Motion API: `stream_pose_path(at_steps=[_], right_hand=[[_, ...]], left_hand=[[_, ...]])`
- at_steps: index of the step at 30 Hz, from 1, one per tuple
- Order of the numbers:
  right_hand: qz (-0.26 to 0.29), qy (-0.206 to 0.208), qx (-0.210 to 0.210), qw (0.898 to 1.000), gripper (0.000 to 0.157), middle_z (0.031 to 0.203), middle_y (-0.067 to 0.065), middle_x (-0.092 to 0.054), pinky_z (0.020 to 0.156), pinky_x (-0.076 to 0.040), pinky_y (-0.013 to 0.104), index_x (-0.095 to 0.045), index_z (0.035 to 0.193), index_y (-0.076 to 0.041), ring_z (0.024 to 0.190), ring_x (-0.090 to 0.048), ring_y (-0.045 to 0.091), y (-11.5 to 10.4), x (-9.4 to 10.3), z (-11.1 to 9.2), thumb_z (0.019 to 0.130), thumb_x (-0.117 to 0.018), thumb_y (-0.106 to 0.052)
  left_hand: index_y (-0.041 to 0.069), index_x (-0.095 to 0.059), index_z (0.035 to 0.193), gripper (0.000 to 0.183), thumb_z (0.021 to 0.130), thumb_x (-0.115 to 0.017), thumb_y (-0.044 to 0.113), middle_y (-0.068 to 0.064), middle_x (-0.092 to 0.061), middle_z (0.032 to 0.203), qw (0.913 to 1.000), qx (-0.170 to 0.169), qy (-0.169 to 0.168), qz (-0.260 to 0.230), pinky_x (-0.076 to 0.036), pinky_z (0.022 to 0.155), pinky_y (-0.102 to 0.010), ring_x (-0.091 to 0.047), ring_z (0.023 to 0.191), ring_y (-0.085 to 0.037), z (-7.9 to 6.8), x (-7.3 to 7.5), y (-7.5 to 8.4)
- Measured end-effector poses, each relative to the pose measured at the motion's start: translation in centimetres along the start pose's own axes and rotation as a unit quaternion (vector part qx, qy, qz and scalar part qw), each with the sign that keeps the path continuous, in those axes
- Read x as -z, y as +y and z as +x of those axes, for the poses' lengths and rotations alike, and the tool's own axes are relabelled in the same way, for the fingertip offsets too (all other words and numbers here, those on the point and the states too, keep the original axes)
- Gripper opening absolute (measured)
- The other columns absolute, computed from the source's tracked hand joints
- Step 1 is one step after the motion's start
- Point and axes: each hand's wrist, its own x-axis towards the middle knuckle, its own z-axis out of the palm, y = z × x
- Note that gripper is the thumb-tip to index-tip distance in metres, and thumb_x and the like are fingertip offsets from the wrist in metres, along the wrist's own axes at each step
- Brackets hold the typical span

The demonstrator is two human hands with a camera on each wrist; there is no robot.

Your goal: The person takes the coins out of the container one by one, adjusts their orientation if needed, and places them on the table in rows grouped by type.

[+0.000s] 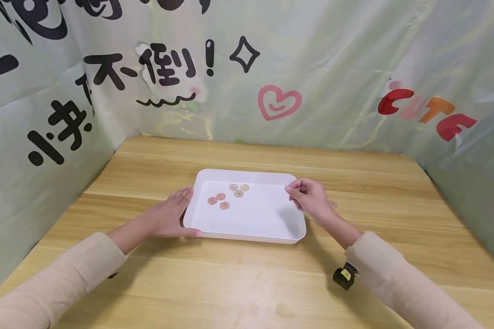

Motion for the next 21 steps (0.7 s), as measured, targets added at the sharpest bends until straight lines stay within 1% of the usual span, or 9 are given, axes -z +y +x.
stream_pose_path(at_steps=[5, 13, 17, 21], right_hand=[[0.000, -0.003, 0.006, 1.000, 0.014, 0.060, -0.005, -0.053, 0.041, -0.032, 0.015, -0.054, 0.087, 0.004, 0.046, -0.040, 0.004, -0.5, -1.2, 0.5, 0.090, -0.059, -0.008], [-0.001, -0.010, 0.006, 1.000, 0.012, 0.061, -0.004, -0.052, 0.041, -0.033, 0.015, -0.055, 0.088, 0.003, 0.047, -0.040, 0.005, -1.4, -3.8, 1.5, 0.090, -0.059, -0.009], [0.009, -0.012, 0.014, 1.000, 0.011, 0.060, -0.003, -0.053, 0.041, -0.033, 0.015, -0.056, 0.086, 0.002, 0.047, -0.040, 0.006, -1.9, -5.3, 1.9, 0.089, -0.060, -0.007], [0.024, -0.025, 0.028, 0.999, 0.010, 0.061, -0.001, -0.053, 0.041, -0.033, 0.015, -0.057, 0.087, 0.004, 0.046, -0.040, 0.007, -2.2, -6.8, 2.4, 0.088, -0.060, -0.006]], left_hand=[[-0.010, -0.016, 0.144, 0.113, 0.073, -0.060, 0.066, -0.024, -0.014, 0.153, 1.0000, -0.003, 0.001, -0.001, -0.020, 0.116, -0.049, -0.015, 0.142, -0.038, 0.0, 0.0, -0.1], [-0.010, -0.016, 0.144, 0.113, 0.073, -0.059, 0.067, -0.024, -0.014, 0.153, 1.0000, -0.007, -0.003, 0.003, -0.020, 0.115, -0.050, -0.016, 0.142, -0.039, 0.0, 0.0, -0.1], [-0.010, -0.015, 0.144, 0.113, 0.074, -0.059, 0.066, -0.025, -0.014, 0.153, 1.0000, -0.007, -0.004, 0.001, -0.020, 0.115, -0.051, -0.015, 0.141, -0.039, 0.0, 0.0, 0.0], [-0.011, -0.016, 0.144, 0.112, 0.074, -0.060, 0.066, -0.026, -0.015, 0.152, 1.0000, -0.007, 0.000, -0.002, -0.020, 0.115, -0.051, -0.016, 0.141, -0.040, -0.1, 0.2, 0.1]])
